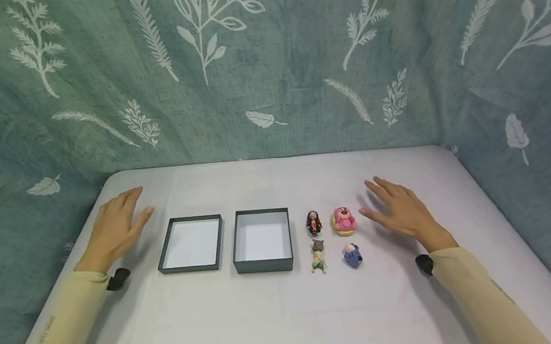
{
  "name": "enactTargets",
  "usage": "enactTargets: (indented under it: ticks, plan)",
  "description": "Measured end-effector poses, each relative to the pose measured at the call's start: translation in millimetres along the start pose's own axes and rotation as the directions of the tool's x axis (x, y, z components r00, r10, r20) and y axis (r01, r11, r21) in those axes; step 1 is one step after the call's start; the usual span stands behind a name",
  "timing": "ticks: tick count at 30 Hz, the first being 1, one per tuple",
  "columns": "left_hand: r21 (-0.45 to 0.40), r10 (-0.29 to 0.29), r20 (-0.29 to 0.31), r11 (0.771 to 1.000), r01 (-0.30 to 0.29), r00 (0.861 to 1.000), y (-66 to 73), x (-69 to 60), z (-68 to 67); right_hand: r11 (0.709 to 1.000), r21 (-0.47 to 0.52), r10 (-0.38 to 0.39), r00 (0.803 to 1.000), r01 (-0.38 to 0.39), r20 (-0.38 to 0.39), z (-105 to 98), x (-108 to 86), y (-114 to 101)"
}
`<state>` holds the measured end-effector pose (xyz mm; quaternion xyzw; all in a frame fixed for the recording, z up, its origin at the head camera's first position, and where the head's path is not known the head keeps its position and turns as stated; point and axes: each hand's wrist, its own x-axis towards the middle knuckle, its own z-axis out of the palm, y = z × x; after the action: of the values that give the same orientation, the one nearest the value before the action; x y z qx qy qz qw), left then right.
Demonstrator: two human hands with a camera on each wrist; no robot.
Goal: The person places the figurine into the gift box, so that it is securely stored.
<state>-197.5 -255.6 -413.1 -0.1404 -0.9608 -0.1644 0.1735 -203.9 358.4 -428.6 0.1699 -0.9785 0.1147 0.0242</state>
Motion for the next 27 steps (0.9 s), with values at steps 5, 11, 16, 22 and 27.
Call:
enactTargets:
  ticks: [5,11,16,22,27]
  plan:
    - [-0.064,0.072,-0.073,0.995,-0.077,0.995,17.7,-0.3,4.8,0.99,0.107,-0.099,0.995,0.096,0.028,2,5.6,-20]
    - [-0.193,0.172,-0.095,0.963,-0.187,0.981,47.4,-3.3,18.0,0.974,0.173,-0.159,0.985,0.146,0.065,9,7.9,-36]
    - [-0.294,0.237,-0.068,0.924,-0.246,0.969,77.3,-9.3,31.5,0.975,0.185,-0.142,0.985,0.123,0.093,17,7.4,-41]
    - [-0.338,0.275,-0.001,0.905,-0.259,0.961,104.3,-13.5,45.2,0.974,0.156,-0.175,0.983,0.163,0.063,22,8.7,-43]
    - [-0.359,0.3,0.099,0.9,-0.247,0.949,113.4,-18.5,57.6,0.972,0.138,-0.2,0.979,0.192,0.046,23,10.4,-43]
